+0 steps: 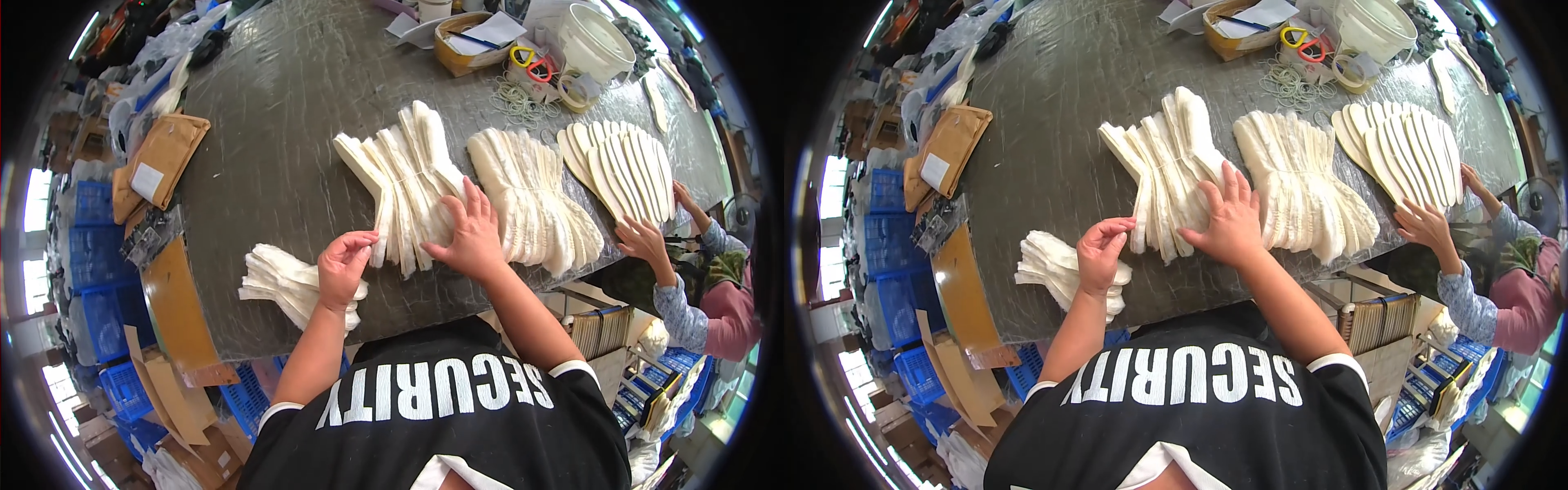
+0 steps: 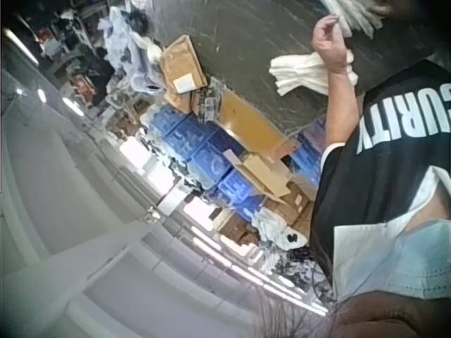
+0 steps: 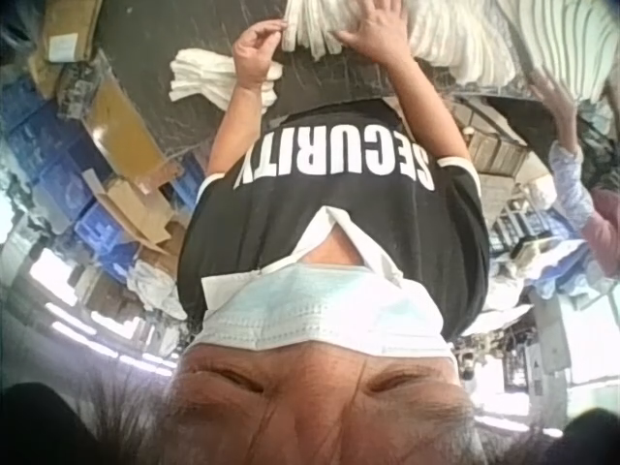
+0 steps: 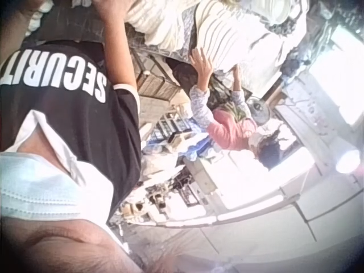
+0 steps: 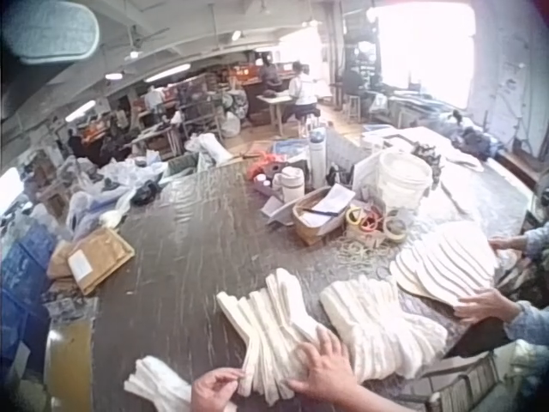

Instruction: The recorder is sorting, pairing, and bagging shoe insoles at a manufacturing table.

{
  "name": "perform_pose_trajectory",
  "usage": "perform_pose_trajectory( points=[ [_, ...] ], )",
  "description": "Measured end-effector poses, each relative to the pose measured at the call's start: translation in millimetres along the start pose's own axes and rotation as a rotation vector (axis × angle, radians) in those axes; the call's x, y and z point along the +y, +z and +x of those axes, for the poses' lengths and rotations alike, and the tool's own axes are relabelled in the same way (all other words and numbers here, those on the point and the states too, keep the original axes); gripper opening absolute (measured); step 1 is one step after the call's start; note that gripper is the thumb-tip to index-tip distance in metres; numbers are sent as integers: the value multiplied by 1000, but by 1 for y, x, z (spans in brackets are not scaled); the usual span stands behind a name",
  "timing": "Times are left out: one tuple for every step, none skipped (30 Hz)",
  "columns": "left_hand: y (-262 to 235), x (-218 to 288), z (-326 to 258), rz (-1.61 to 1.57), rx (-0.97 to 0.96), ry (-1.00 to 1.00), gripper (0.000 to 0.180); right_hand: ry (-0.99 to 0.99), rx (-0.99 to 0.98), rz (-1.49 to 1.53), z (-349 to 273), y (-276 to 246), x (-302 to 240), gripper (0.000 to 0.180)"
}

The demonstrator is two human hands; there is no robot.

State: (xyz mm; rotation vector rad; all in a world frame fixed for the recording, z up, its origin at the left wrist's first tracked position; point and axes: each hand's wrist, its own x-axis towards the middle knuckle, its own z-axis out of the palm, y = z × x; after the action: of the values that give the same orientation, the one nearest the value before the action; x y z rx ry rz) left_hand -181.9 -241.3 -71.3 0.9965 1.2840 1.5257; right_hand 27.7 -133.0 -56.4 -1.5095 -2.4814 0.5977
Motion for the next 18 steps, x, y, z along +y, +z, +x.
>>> perform_pose_trajectory(
  points=[
    [-1,-1,0,-34,10,-14,9,-1,0,0,-1,2,-5,82],
    [-1,-3,0,-34,10,-14,9,2,46,-46,-3,4,-13,87],
    [-1,-5,1,-65,41,-60,8,8,93,-94,-3,5,-20,92],
    [-1,-6,2,-96,71,-106,7,14,68,-143,-3,8,-26,95],
    [-1,-8,4,-99,65,-103,7,18,73,-145,-2,6,-26,95],
    [0,-9,9,-65,137,-139,9,53,78,-33,1,6,-24,94],
    [0,-10,14,-33,208,-173,11,87,84,79,5,4,-23,93],
    [2,-11,24,-36,203,-163,11,118,162,99,11,0,-14,89],
    [7,-12,37,-2,218,-226,16,125,171,93,20,0,-4,89],
    [13,-11,50,32,229,-283,22,199,159,231,32,-2,5,87],
    [17,-8,58,68,241,-340,30,270,148,371,43,-4,10,85],
    [15,-7,64,-133,128,-442,39,368,-114,485,53,-19,3,83],
    [12,-7,68,-333,11,-540,50,353,-105,486,54,-16,0,83],
    [10,-15,61,-225,6,-511,51,294,-199,425,50,-7,-5,82],
    [9,-25,50,-116,10,-480,52,230,-295,362,50,0,-10,82],
    [11,-21,35,52,-40,-439,49,226,-315,376,41,1,-8,82],
    [14,-7,17,219,-92,-403,46,228,-339,391,26,0,0,83],
    [13,22,1,310,-188,-472,53,281,-333,538,15,13,17,82]
  ],
)
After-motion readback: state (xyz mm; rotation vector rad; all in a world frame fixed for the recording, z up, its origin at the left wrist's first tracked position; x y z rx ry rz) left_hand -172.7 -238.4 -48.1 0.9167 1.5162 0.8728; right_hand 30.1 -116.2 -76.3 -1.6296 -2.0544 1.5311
